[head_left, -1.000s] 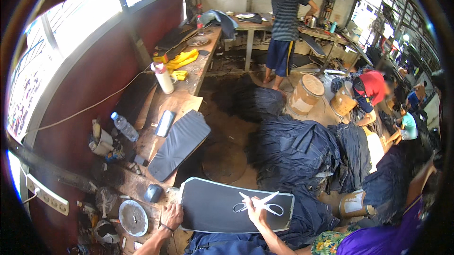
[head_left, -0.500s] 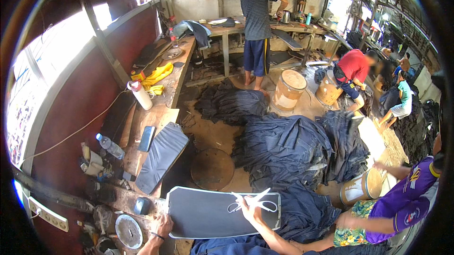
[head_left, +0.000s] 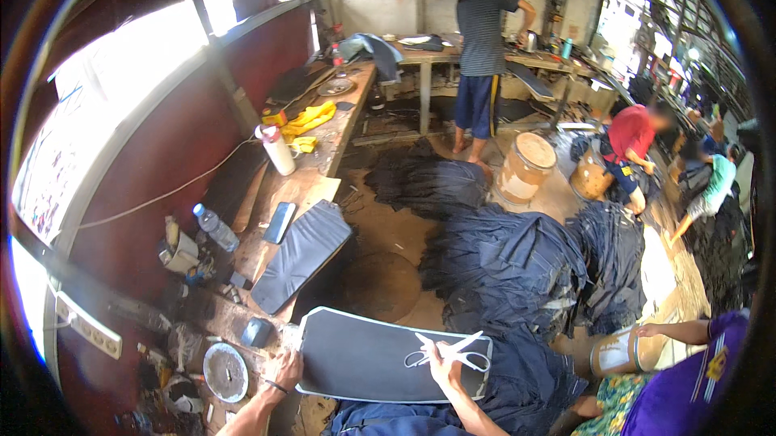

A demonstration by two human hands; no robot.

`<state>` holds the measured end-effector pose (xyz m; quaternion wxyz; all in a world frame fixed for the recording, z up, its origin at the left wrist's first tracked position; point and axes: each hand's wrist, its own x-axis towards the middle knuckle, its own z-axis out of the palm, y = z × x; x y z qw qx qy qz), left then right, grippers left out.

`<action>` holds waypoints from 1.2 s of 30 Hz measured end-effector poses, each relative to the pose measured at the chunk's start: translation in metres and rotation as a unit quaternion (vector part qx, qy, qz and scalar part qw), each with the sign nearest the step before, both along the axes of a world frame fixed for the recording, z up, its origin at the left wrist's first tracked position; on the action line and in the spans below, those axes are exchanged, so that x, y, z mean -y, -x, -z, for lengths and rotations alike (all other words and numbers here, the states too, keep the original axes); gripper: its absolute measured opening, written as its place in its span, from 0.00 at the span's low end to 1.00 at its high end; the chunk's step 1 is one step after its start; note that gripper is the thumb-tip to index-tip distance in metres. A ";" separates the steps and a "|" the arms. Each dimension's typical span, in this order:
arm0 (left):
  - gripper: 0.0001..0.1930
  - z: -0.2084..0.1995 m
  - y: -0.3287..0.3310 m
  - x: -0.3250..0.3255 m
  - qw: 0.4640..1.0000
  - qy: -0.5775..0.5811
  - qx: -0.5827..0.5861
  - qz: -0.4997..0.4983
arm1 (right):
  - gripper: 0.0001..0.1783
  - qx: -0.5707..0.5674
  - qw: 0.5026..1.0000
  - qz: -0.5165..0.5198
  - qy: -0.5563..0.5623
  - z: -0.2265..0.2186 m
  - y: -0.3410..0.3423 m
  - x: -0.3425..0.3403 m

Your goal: The person uses scissors to trim the edges of a dark fabric piece placed on a template on a wooden workbench. They repeatedly adjust the fabric and cut along the template's outline, then set the trimmed piece aside and pick up another piece to continue cutting.

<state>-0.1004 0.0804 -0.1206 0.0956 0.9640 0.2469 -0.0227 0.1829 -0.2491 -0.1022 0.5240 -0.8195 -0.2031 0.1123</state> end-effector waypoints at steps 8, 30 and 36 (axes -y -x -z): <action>0.16 -0.022 -0.009 0.006 0.997 0.011 -0.066 -0.031 | 0.15 -0.047 0.999 -0.007 -0.014 0.016 -0.005 0.002; 0.12 -0.028 -0.013 0.006 0.992 -0.007 -0.119 -0.044 | 0.23 -0.149 0.987 -0.011 -0.052 0.024 -0.010 -0.011; 0.12 -0.045 -0.018 0.003 0.989 0.106 0.092 -0.036 | 0.25 -0.200 0.977 0.039 -0.067 0.027 -0.007 -0.013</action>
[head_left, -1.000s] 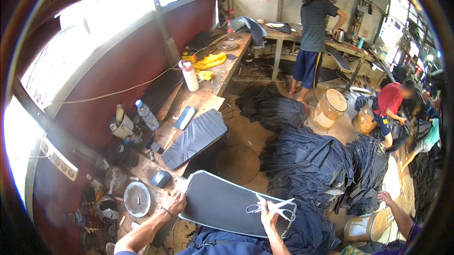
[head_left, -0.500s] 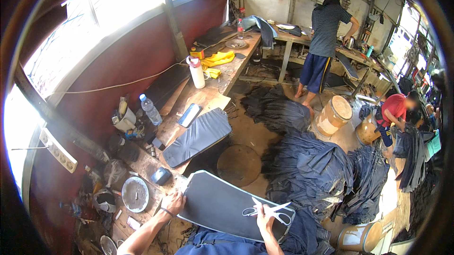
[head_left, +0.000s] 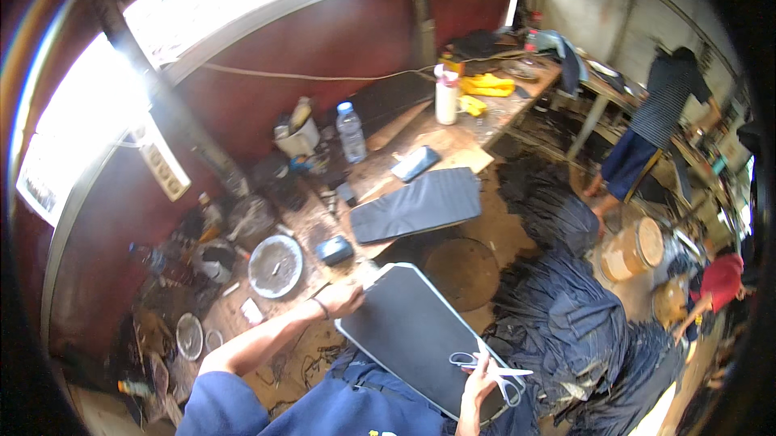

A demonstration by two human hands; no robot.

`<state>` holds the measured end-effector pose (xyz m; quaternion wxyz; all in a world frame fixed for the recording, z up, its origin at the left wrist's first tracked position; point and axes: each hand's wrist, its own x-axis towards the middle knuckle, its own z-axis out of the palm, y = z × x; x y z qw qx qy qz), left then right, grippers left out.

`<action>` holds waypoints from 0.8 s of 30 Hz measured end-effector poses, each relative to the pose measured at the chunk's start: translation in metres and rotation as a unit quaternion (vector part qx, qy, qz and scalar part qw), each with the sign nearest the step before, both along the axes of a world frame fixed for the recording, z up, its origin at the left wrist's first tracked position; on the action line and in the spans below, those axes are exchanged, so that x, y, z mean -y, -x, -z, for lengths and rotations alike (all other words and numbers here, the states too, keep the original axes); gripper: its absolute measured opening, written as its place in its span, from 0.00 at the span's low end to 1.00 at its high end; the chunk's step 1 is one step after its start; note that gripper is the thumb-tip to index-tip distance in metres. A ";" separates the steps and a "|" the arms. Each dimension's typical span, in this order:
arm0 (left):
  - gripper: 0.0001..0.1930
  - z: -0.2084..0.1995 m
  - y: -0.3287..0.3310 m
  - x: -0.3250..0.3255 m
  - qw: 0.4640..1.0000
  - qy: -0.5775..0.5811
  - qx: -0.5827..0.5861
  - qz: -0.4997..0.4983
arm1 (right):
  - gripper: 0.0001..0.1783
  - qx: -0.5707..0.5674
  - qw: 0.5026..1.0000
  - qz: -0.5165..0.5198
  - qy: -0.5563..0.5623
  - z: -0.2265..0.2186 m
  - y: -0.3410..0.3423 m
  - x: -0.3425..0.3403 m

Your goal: The person uses scissors to trim the edges of a dark fabric piece placed on a template on a wooden workbench. They repeatedly adjust the fabric and cut along the template's outline, then set the trimmed piece aside and pick up another piece to continue cutting.

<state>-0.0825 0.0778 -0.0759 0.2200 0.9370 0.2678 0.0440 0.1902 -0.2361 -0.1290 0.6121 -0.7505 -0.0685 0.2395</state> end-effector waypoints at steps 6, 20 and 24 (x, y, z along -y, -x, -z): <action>0.08 -0.033 0.004 -0.084 0.985 -0.047 0.133 -0.096 | 0.22 0.011 0.997 0.041 0.056 -0.009 0.003 -0.001; 0.16 0.032 0.009 -0.227 0.967 -0.129 0.065 -0.211 | 0.23 0.091 0.981 0.104 0.134 -0.045 0.064 -0.050; 0.08 -0.017 0.002 -0.147 0.959 0.059 0.219 -0.170 | 0.24 0.082 0.967 0.161 0.182 -0.063 0.085 0.005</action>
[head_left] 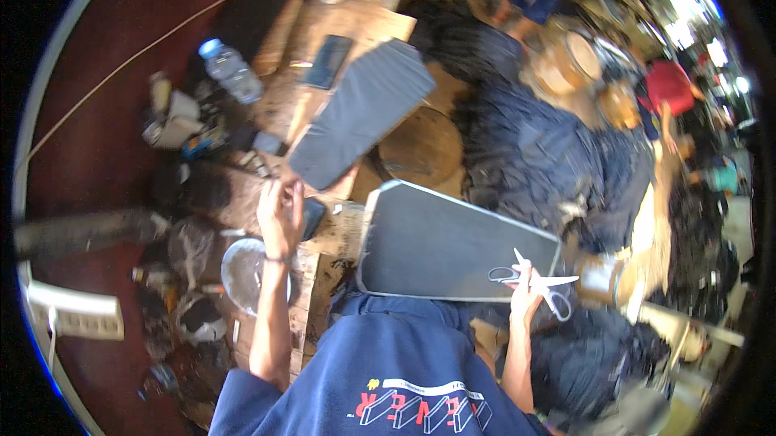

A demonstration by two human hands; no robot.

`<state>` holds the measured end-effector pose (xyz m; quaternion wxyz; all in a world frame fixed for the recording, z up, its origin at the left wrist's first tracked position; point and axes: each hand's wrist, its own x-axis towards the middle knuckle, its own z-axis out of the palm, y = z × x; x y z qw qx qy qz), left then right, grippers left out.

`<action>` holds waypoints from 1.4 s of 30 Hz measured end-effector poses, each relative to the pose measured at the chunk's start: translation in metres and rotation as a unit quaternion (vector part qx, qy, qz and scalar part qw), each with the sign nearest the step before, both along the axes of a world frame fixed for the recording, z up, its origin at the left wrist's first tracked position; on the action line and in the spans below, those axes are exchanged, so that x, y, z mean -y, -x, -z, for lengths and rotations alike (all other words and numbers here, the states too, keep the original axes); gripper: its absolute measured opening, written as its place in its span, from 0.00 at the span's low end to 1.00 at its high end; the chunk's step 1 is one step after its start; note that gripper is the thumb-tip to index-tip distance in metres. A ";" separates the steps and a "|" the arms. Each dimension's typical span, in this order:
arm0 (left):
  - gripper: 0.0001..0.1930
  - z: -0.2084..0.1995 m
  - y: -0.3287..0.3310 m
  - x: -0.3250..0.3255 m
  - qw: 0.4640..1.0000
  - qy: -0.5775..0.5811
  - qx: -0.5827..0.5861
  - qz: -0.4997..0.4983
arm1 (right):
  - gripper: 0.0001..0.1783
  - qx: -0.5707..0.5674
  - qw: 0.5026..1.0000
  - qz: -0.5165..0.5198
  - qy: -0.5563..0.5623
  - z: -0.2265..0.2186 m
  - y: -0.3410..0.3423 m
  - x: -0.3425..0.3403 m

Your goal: The person uses scissors to trim the edges of a dark fabric piece placed on a template on a wooden workbench. They repeatedly adjust the fabric and cut along the template's outline, then set the trimmed piece aside and pick up another piece to continue cutting.

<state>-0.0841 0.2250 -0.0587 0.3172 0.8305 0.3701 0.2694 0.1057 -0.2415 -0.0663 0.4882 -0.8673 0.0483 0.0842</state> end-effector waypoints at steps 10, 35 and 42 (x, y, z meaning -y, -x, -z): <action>0.34 0.038 -0.096 0.131 0.941 -0.099 -0.168 0.276 | 0.23 -0.088 0.964 0.251 -0.007 -0.003 0.000 0.100; 0.32 0.048 -0.111 0.139 0.923 -0.167 -0.219 0.267 | 0.19 -0.113 0.980 -0.062 0.155 0.022 -0.079 0.144; 0.32 0.047 -0.111 0.140 0.927 -0.166 -0.213 0.262 | 0.20 -0.083 0.887 -0.342 0.299 -0.003 -0.136 0.142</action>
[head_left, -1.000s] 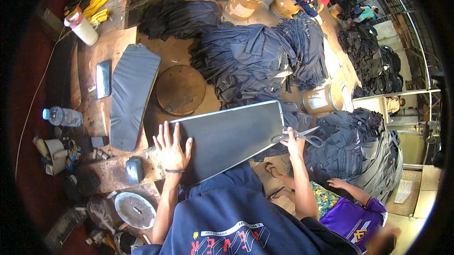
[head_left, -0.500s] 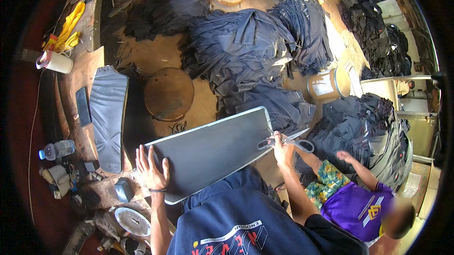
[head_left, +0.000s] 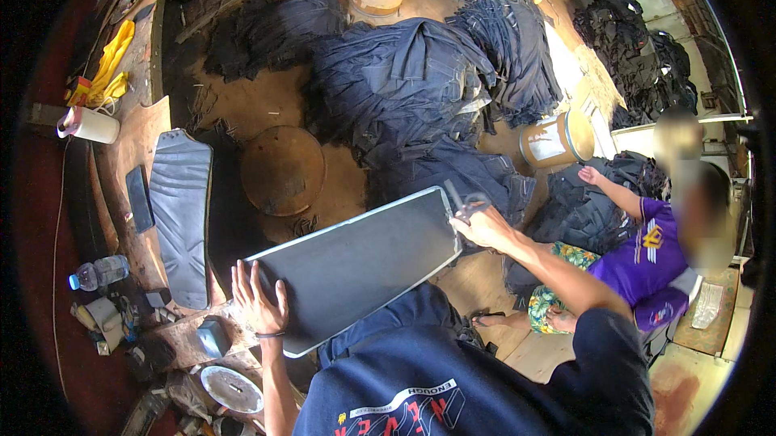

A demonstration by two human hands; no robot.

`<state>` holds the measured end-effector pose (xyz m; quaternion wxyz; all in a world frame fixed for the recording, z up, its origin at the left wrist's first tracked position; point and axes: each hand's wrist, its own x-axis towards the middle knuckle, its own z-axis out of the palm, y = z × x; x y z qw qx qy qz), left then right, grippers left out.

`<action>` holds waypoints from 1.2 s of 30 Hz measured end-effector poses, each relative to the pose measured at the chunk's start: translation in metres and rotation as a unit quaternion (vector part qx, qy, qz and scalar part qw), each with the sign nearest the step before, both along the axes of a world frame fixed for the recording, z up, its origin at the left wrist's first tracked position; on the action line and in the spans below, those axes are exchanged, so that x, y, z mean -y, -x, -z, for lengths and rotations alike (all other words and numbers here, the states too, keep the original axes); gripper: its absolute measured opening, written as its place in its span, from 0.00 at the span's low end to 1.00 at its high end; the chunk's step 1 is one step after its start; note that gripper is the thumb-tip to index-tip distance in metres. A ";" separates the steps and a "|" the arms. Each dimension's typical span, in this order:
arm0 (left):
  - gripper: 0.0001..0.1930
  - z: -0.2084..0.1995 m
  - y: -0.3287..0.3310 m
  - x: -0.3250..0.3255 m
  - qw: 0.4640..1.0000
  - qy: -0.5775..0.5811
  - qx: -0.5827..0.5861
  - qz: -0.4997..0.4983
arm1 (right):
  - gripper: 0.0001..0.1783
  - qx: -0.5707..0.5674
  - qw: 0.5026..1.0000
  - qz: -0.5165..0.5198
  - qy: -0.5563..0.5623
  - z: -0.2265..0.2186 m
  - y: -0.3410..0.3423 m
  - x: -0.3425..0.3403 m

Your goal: The person uses scissors to trim the edges of a dark fabric piece placed on a template on a wooden workbench. They repeatedly adjust the fabric and cut along the template's outline, then set the trimmed piece aside and pick up another piece to continue cutting.

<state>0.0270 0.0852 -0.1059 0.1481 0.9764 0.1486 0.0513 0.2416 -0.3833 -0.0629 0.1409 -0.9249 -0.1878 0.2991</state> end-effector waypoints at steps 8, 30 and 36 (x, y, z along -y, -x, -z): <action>0.32 0.000 0.001 -0.002 1.000 0.013 0.017 0.000 | 0.09 0.024 0.919 -0.389 -0.057 -0.025 -0.037 -0.002; 0.31 -0.003 0.001 -0.002 1.000 0.010 0.010 0.000 | 0.22 0.122 0.855 0.475 -0.170 0.037 0.090 -0.028; 0.31 -0.004 0.001 -0.002 1.000 0.017 0.008 -0.002 | 0.21 0.097 0.890 0.428 -0.125 0.029 0.075 -0.024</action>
